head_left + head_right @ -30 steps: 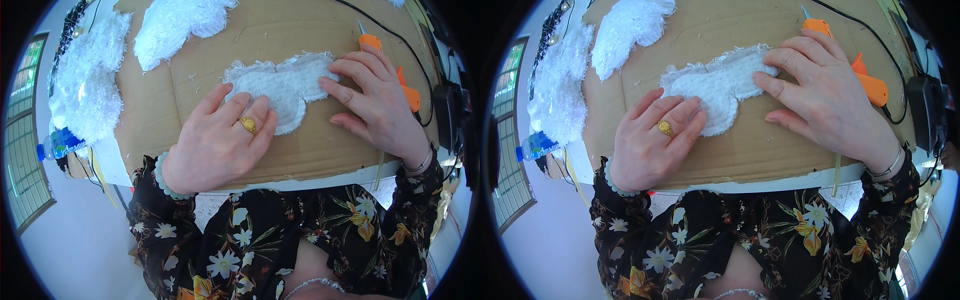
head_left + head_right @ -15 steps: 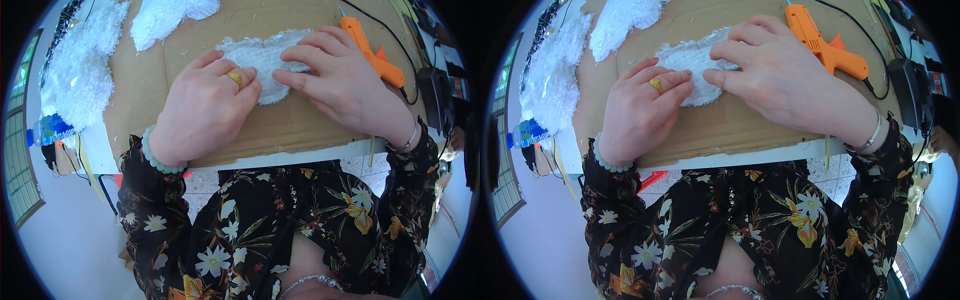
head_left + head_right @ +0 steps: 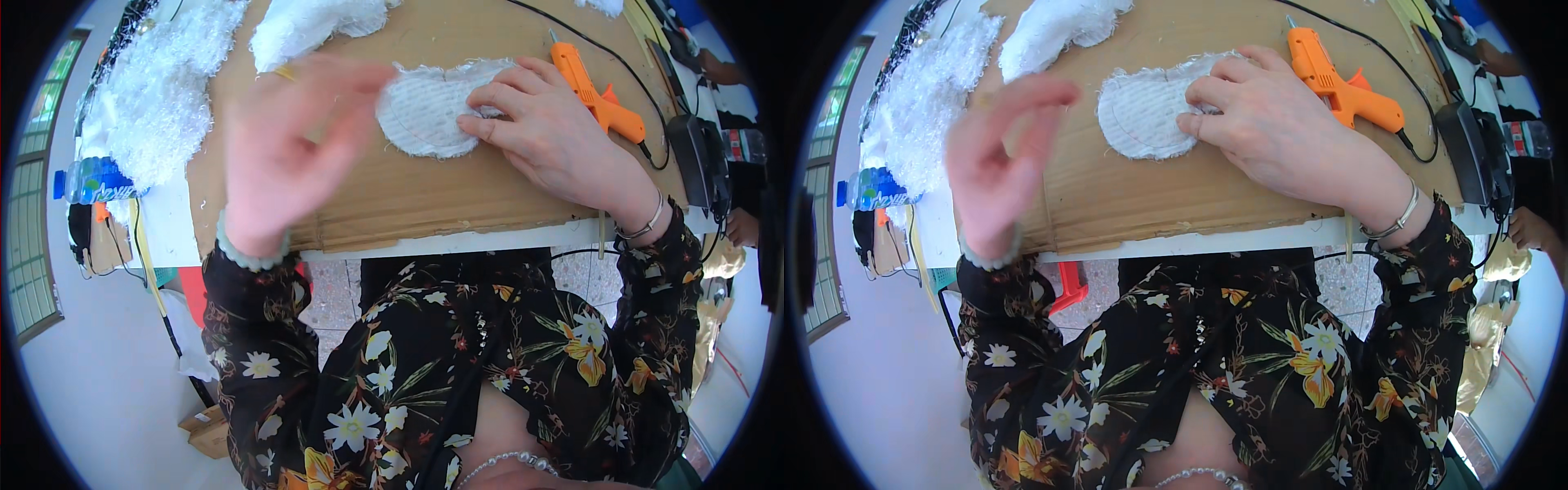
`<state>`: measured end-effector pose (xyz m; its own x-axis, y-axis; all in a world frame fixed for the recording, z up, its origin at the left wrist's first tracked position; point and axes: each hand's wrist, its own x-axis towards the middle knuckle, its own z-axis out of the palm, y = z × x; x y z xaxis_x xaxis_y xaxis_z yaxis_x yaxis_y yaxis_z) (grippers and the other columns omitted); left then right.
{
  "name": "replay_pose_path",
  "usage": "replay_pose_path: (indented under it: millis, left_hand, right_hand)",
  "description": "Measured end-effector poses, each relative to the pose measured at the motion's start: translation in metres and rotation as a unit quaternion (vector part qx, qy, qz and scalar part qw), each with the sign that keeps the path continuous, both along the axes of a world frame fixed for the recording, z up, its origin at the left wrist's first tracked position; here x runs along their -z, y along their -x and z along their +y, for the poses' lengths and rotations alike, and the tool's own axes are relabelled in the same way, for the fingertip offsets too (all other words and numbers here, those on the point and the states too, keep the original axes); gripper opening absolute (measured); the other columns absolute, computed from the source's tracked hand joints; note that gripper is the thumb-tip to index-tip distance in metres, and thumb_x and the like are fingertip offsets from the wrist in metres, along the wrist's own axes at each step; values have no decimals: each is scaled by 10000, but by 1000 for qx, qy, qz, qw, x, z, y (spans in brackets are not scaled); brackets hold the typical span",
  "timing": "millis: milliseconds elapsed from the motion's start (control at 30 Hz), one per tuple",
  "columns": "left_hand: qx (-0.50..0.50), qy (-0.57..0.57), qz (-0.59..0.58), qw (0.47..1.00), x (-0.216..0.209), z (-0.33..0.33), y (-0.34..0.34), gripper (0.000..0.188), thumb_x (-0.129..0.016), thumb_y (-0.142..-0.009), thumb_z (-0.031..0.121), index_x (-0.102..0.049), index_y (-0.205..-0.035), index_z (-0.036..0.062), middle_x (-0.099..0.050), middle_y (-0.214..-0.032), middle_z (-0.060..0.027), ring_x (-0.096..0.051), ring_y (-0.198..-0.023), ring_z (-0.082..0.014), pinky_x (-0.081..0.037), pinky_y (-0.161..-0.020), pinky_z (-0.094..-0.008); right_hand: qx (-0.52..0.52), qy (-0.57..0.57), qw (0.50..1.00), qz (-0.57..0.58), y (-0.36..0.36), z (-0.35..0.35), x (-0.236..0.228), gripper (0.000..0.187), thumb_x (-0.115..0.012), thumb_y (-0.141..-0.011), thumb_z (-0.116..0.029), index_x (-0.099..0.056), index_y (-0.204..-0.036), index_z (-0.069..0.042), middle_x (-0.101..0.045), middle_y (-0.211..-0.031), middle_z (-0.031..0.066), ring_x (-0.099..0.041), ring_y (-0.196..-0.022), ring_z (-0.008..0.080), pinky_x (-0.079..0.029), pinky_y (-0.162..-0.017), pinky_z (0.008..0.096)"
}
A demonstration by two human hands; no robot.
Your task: Apply hot glue to fabric cutouts and attach white fiber stuffing to create decorative shapes.
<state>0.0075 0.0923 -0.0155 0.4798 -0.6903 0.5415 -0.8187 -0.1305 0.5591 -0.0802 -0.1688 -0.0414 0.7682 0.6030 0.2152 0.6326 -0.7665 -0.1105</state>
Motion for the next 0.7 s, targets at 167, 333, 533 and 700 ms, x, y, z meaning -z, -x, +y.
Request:
replay_pose_path:
  millis: [167, 333, 533, 700]
  left_hand:
    - [71, -124, -152, 978, 17, -22, 29, 321, -701, -775, 136, -640, -1045, -26, -674, -967, -130, -652, -925, -265, -518, -799, -363]
    - [78, -175, -236, 953, 34, -30, 33, 313, -642, -809, 211, -630, -983, -49, -653, -1000, -158, -620, -986, -265, -502, -790, -349]
    - [90, -201, -271, 937, 34, -29, 31, 273, -602, -782, 187, -640, -943, -30, -636, -995, -149, -597, -897, -229, -481, -741, -306]
    - [105, -196, -196, 955, 22, -31, 33, 297, -651, -773, 198, -612, -968, -23, -607, -1049, -159, -588, -1001, -270, -486, -797, -347]
  right_hand:
    - [-7, 10, 1000, 8, -2, 3, -7, 348, -639, -756, -32, -654, -1099, -91, -605, -1093, 58, -537, -1071, 272, -375, -1026, 488]
    - [2, 20, 999, 28, -1, 1, -8, 357, -629, -759, -28, -653, -1109, -92, -614, -1123, 48, -537, -1081, 265, -367, -1039, 496]
    - [73, 51, 995, -44, -7, -19, -20, 368, -596, -738, 14, -650, -1092, -70, -623, -1154, 62, -537, -1109, 280, -364, -1044, 488]
    - [132, 81, 985, -80, -4, -39, -35, 327, -604, -708, 23, -665, -1024, -33, -630, -1139, 83, -539, -1115, 306, -383, -1023, 463]
